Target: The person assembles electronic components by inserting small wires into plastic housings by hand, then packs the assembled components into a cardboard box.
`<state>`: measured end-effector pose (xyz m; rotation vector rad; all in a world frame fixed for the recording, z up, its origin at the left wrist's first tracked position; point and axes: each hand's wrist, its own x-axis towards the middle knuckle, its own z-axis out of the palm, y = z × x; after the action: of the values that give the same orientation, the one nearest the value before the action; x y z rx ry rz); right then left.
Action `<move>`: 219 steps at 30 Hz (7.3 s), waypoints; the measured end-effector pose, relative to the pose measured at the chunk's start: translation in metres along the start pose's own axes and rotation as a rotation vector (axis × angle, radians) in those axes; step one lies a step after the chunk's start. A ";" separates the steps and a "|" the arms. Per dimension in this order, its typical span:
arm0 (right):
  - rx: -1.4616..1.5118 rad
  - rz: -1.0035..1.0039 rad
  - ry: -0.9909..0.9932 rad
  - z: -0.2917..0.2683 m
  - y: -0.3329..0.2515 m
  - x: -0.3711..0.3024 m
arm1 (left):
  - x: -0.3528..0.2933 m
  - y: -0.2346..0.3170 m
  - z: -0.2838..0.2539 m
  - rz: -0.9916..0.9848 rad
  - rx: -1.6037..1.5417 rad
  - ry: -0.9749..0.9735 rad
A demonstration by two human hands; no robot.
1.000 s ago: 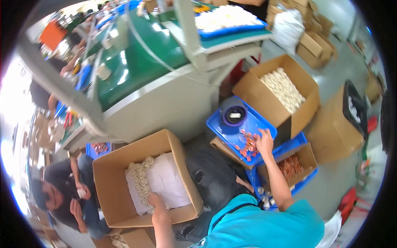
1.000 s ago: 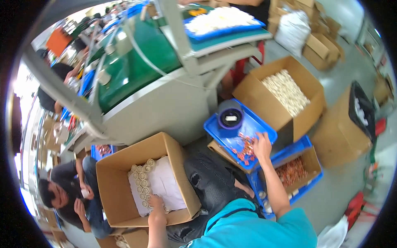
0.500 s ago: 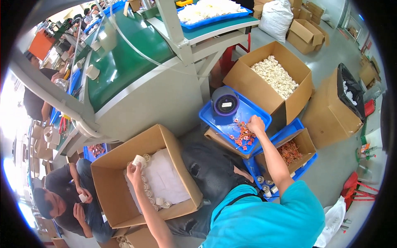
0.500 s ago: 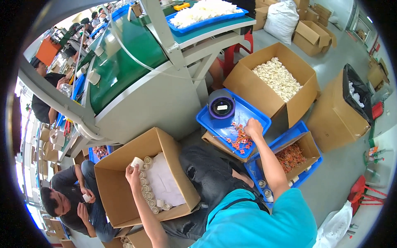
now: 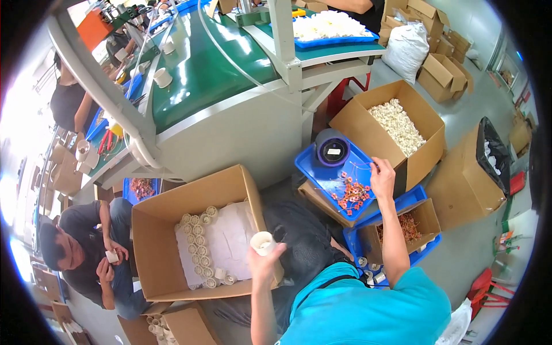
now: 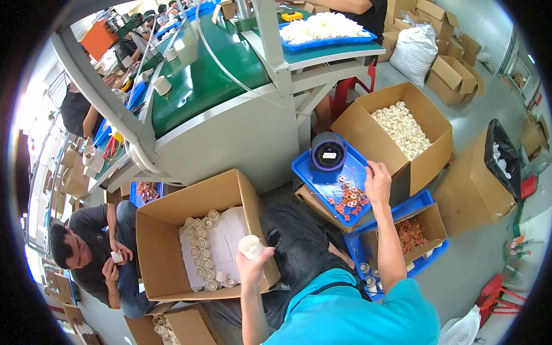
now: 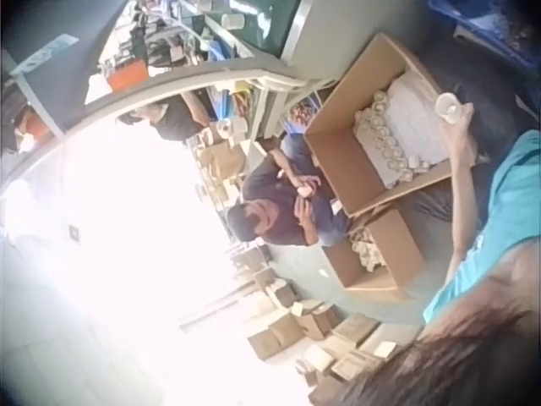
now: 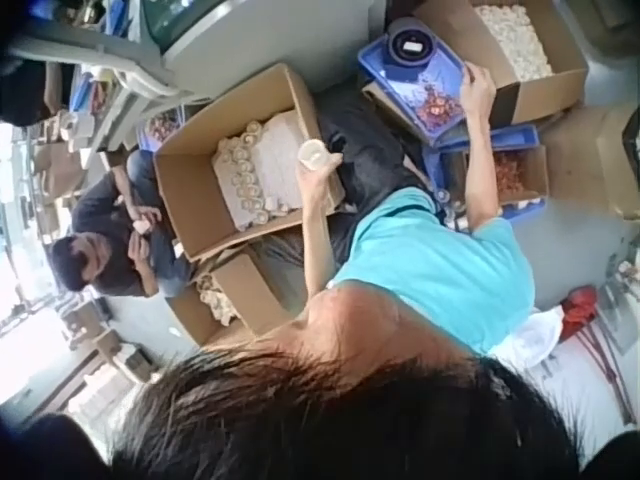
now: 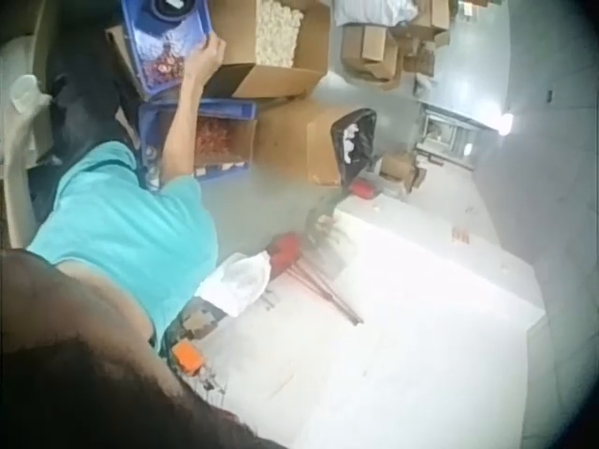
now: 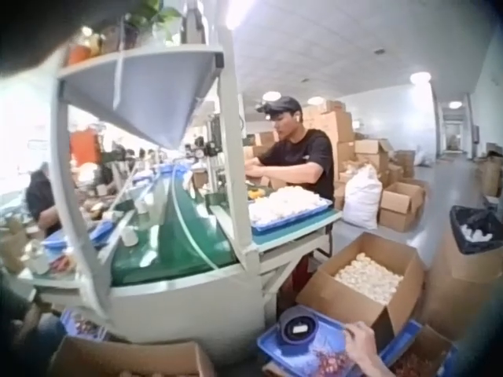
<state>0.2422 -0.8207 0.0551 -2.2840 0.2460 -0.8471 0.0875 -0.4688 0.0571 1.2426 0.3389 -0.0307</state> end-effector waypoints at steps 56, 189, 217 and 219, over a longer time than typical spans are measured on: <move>0.880 -0.543 -0.717 -0.035 -0.228 -0.109 | -0.022 0.031 -0.023 0.993 0.790 0.527; 0.503 0.102 -0.517 0.124 0.038 0.100 | 0.419 0.308 -0.084 0.963 1.473 0.867; 1.316 0.877 -0.077 0.046 0.084 0.099 | 0.125 -0.035 -0.141 0.326 1.430 0.187; 1.398 0.804 -0.219 0.069 0.067 0.127 | 0.109 -0.059 -0.165 -0.088 1.210 -0.118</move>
<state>0.3878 -0.8837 0.0369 -0.8016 0.2964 -0.1539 0.1398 -0.3174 -0.0731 2.4057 0.2638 -0.4347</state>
